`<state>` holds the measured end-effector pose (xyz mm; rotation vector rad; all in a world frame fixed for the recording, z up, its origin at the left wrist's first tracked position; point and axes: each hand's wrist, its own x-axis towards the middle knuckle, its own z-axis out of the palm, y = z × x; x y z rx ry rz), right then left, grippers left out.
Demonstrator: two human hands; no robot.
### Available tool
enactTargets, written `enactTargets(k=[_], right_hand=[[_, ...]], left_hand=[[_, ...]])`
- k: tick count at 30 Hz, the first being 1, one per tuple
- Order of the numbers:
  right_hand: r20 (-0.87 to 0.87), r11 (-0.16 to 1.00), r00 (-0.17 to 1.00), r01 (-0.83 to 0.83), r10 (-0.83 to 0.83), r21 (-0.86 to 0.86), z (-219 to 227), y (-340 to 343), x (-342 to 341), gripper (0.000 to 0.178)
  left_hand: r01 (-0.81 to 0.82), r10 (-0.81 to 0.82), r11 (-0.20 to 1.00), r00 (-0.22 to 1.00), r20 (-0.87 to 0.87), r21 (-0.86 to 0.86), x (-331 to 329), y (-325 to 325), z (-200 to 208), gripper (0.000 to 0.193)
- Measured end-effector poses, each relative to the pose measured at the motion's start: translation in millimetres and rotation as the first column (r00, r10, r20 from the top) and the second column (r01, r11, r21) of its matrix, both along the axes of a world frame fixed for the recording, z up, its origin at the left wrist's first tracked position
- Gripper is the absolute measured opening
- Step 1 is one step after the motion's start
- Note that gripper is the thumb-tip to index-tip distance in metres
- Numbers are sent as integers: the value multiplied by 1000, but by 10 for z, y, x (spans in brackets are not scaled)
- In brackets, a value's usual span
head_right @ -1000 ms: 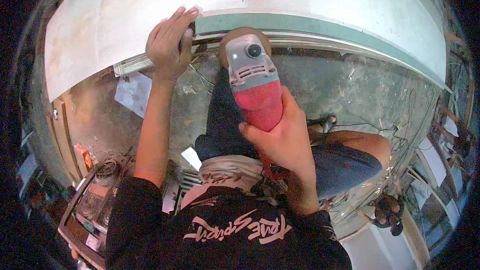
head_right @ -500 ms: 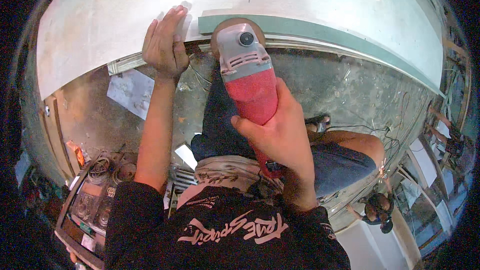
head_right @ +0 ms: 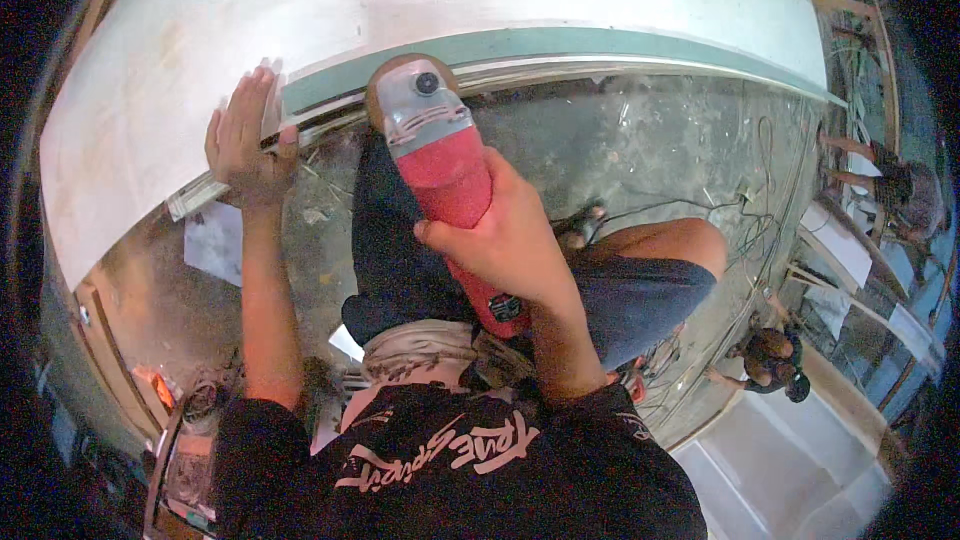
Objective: The person sands the edge of a large wooden board using a power sander.
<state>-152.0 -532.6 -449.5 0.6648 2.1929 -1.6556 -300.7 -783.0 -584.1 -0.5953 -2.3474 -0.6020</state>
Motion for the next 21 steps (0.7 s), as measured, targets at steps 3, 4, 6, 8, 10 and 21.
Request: enactTargets(k=[3,4,6,8,10,21], right_hand=[[-131,998,991,31,-37,-46,-122,303,39,57],[-136,998,990,39,-44,-43,-107,408,35,57],[-99,994,991,77,-86,-83,-66,556,21,55],[-60,995,994,88,-91,-46,73,686,-2,55],[-26,997,997,69,-68,36,161,797,1,58],[-122,985,978,172,-170,10,-113,1172,290,63]], left_hand=[[-18,4,983,997,77,183,14,225,134,53],[-9,-5,983,997,73,186,-3,370,156,53],[-10,-7,976,997,77,219,-48,565,185,45],[-45,42,990,999,29,137,-48,602,116,41],[-125,127,991,991,-44,46,-39,573,-30,35],[-109,106,978,994,27,179,127,498,-90,28]])
